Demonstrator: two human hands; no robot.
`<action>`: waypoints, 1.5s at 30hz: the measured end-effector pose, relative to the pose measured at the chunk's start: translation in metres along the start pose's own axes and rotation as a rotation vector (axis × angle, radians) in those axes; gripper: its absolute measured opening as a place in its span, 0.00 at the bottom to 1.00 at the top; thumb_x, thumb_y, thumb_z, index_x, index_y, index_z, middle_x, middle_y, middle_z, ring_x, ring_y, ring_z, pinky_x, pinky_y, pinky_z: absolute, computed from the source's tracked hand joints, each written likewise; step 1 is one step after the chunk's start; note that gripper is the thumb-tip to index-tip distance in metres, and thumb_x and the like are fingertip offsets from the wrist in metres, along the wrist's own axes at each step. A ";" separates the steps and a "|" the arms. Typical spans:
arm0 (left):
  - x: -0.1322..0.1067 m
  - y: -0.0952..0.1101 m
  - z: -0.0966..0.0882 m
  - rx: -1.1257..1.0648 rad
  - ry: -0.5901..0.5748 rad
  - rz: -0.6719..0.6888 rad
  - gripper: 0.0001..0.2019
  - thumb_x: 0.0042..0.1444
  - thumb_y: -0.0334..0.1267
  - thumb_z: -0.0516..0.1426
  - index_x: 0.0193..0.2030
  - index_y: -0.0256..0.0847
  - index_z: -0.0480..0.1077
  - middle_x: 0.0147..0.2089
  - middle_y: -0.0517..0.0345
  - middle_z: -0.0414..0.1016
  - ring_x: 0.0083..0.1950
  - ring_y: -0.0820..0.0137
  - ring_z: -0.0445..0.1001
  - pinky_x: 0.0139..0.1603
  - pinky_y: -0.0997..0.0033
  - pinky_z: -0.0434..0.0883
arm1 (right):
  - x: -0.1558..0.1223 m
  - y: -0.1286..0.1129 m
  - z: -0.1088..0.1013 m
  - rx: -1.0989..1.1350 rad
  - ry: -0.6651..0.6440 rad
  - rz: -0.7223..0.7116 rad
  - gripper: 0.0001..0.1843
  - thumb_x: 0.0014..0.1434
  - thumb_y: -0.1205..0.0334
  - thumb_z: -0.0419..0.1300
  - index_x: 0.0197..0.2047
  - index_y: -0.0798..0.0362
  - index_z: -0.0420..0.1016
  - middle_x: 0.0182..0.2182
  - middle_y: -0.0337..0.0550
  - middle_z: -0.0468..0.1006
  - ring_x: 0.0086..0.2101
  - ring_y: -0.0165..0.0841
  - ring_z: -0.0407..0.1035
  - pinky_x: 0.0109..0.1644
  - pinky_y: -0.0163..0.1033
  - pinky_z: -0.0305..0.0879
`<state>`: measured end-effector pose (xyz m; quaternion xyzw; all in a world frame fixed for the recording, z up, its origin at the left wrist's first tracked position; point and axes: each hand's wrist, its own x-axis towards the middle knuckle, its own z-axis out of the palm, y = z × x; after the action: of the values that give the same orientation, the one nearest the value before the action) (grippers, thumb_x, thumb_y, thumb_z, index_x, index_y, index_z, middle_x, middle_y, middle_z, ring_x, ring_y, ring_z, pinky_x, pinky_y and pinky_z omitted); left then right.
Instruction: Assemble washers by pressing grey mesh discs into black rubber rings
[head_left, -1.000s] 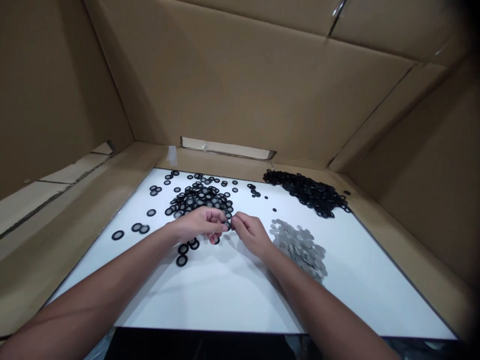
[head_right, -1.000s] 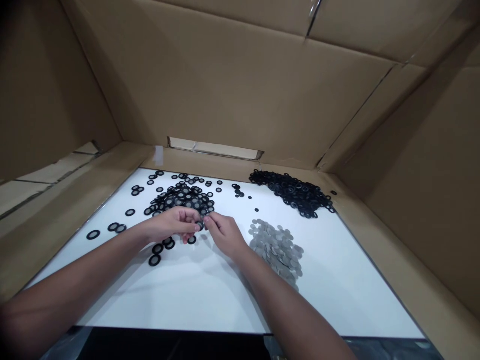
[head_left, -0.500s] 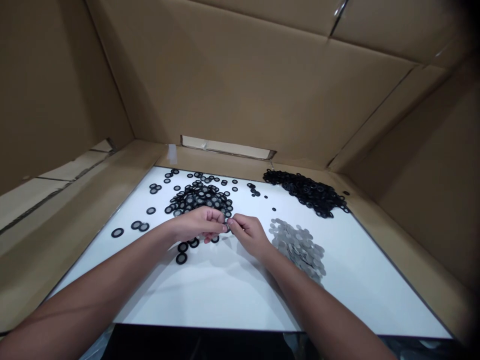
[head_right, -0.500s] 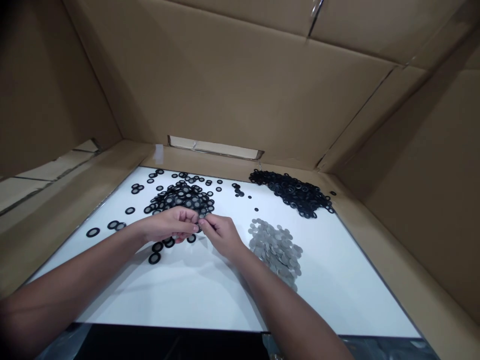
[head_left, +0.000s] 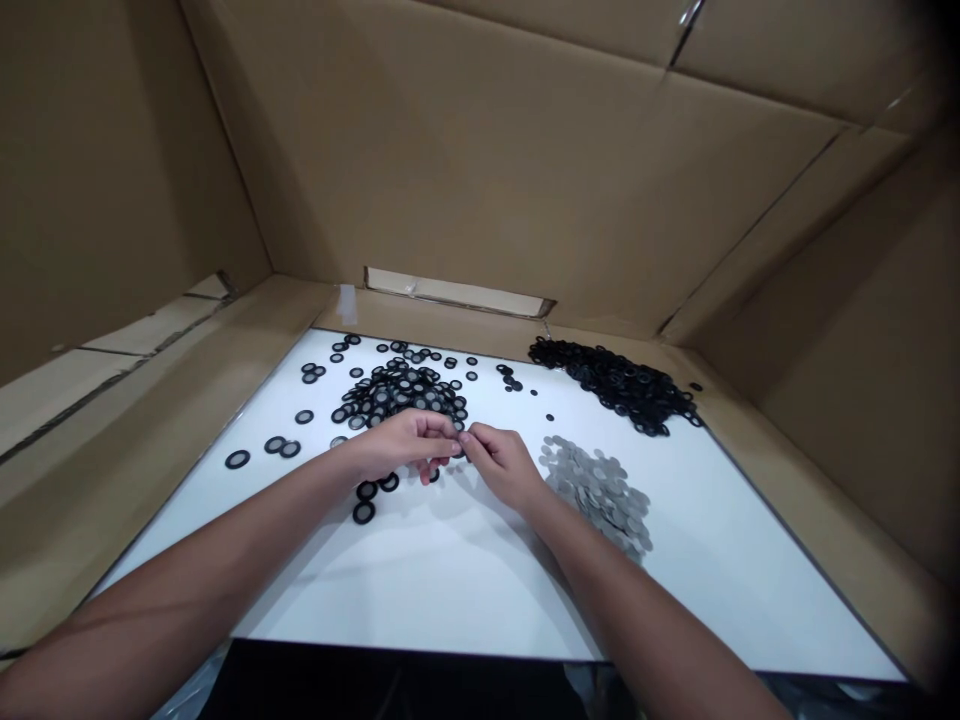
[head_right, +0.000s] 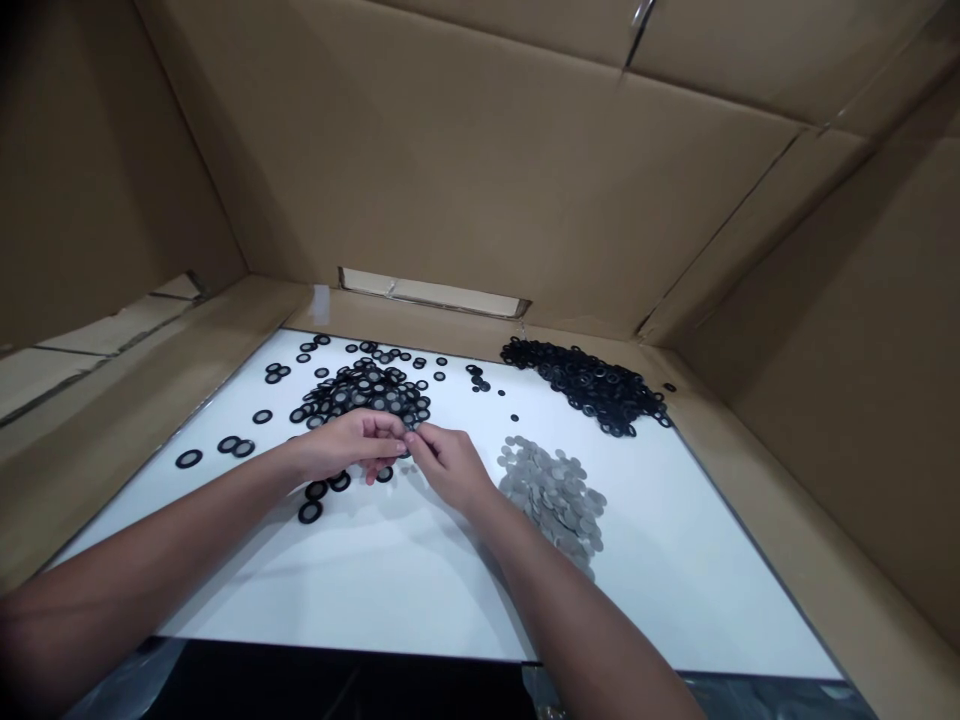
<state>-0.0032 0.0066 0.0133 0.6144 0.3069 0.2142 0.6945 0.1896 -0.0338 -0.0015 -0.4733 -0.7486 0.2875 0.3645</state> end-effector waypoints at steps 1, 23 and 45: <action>0.000 0.000 0.001 0.002 0.010 0.006 0.11 0.56 0.42 0.62 0.32 0.37 0.69 0.24 0.64 0.67 0.23 0.77 0.67 0.22 0.77 0.70 | 0.000 0.000 0.000 0.022 0.001 0.008 0.21 0.66 0.53 0.50 0.23 0.52 0.56 0.19 0.32 0.57 0.23 0.26 0.52 0.27 0.33 0.49; 0.001 -0.001 -0.004 0.101 -0.057 -0.017 0.12 0.54 0.45 0.63 0.34 0.37 0.70 0.24 0.62 0.70 0.23 0.75 0.69 0.21 0.78 0.68 | 0.000 0.006 -0.004 0.013 -0.081 -0.017 0.20 0.68 0.51 0.49 0.27 0.53 0.64 0.20 0.33 0.62 0.24 0.26 0.57 0.28 0.33 0.52; -0.002 0.004 -0.004 -0.015 -0.017 0.036 0.10 0.55 0.42 0.62 0.34 0.37 0.69 0.28 0.62 0.65 0.22 0.81 0.59 0.20 0.80 0.57 | -0.006 -0.007 -0.020 -0.070 -0.135 -0.195 0.18 0.62 0.57 0.59 0.55 0.47 0.69 0.36 0.42 0.72 0.31 0.30 0.67 0.35 0.36 0.65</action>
<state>-0.0074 0.0083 0.0176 0.6163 0.2881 0.2237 0.6979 0.2040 -0.0407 0.0139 -0.3902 -0.8236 0.2555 0.3227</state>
